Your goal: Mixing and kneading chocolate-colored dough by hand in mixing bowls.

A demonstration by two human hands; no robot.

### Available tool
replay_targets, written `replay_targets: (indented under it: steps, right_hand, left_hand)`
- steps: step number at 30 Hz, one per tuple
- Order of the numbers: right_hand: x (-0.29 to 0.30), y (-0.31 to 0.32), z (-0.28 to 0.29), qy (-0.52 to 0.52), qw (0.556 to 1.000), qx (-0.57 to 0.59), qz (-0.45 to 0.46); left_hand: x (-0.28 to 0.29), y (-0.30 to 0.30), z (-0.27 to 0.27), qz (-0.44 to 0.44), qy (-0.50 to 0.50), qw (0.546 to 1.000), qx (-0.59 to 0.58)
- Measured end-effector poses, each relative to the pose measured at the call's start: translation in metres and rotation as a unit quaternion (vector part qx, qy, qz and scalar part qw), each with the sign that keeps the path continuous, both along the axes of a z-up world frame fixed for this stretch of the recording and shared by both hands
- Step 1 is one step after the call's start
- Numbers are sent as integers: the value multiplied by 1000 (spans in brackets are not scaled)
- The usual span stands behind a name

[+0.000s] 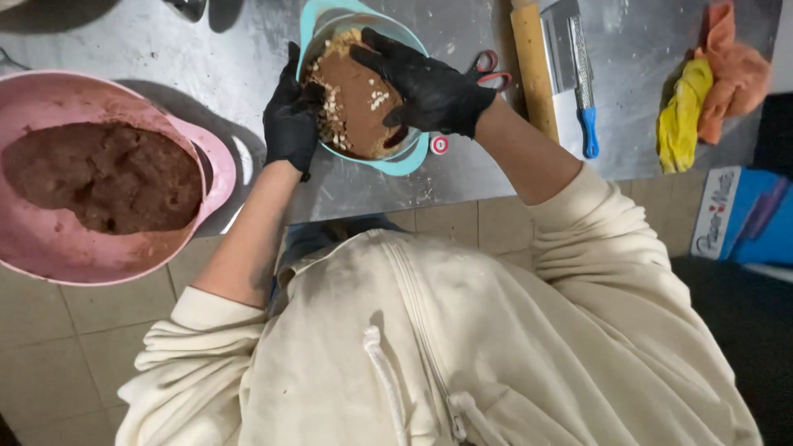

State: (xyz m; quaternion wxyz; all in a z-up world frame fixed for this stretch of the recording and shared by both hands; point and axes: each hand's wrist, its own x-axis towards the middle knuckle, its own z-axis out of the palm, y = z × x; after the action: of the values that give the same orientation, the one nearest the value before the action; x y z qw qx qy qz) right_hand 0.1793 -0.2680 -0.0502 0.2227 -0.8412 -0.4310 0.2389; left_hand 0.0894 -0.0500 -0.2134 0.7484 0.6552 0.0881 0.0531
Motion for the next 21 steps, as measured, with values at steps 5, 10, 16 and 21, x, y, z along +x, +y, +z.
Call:
replay_targets:
  steps: [5, 10, 16, 21]
  right_hand:
    - [16, -7, 8, -3, 991, -124, 42]
    - [18, -13, -9, -36, 982, -131, 130]
    - [18, -23, -38, -96, 974, -78, 188]
    - [14, -17, -51, -136, 977, -59, 152]
  left_hand:
    - [27, 7, 7, -45, 33, 998, 30]
    - [55, 12, 51, -198, 80, 969, 128]
    - [53, 10, 45, -74, 41, 995, -52]
    - [-5, -2, 26, -61, 7, 997, -38]
